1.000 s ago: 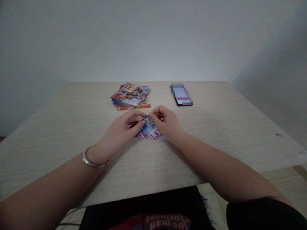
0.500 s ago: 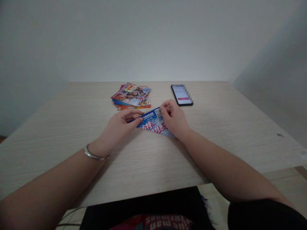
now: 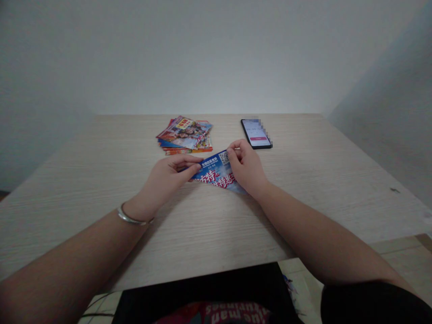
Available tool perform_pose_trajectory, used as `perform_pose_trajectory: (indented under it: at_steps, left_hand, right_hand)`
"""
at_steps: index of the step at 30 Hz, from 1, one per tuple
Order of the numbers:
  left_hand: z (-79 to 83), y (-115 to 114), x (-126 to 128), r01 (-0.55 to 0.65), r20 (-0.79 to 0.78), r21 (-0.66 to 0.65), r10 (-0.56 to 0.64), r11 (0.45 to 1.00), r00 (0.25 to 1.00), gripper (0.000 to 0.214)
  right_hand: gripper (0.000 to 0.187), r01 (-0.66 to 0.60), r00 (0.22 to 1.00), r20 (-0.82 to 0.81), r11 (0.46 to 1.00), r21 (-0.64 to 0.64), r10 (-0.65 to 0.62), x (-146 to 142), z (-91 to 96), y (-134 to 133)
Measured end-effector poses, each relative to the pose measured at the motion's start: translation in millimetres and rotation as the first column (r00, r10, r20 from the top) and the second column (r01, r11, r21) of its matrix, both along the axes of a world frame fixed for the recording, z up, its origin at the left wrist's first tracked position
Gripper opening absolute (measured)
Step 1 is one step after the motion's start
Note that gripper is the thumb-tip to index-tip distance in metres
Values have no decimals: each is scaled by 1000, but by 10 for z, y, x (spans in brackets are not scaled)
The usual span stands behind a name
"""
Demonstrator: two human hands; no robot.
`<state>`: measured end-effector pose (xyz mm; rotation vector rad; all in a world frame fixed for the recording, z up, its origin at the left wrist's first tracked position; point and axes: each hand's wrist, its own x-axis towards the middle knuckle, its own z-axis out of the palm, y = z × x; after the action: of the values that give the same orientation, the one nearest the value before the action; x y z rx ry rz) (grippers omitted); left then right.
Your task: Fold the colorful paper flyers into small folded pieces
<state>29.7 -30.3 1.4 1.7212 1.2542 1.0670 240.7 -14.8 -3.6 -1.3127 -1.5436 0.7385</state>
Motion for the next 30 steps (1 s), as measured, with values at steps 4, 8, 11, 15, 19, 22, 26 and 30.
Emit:
perform_pose_trajectory:
  at_steps: [4, 8, 11, 15, 19, 22, 26, 30]
  left_hand:
    - [-23, 14, 1, 21, 26, -27, -20, 999, 999, 24]
    - [-43, 19, 2, 15, 17, -9, -15, 1000, 1000, 26]
    - [-47, 15, 8, 14, -2, 21, -14, 1000, 1000, 24]
    - [-32, 15, 16, 14, -38, -9, -14, 1000, 999, 23]
    - [-50, 40, 0, 51, -61, -49, -54, 998, 997, 23]
    - [-91, 67, -33, 76, -122, -36, -79, 996, 989, 21]
    - [-138, 98, -69, 107, -190, -13, -108, 994, 976, 17]
    - [-150, 114, -70, 89, -168, -32, -93, 996, 981, 19]
  right_hand:
    - [12, 6, 999, 48, 1000, -12, -6, 9, 2, 6]
    - [12, 16, 996, 88, 1000, -4, -16, 14, 0, 22]
    - [12, 35, 992, 124, 999, -8, -34, 19, 5, 36]
    - [11, 46, 988, 150, 999, -22, -42, 33, -14, 74]
    - [12, 28, 986, 163, 997, -75, -15, 45, -70, 139]
    - [12, 10, 978, 206, 994, -107, 12, 38, -106, 188]
    - [14, -3, 960, 277, 993, -121, 36, 6, -119, 232]
    - [15, -9, 958, 285, 994, -109, 40, -14, -115, 239]
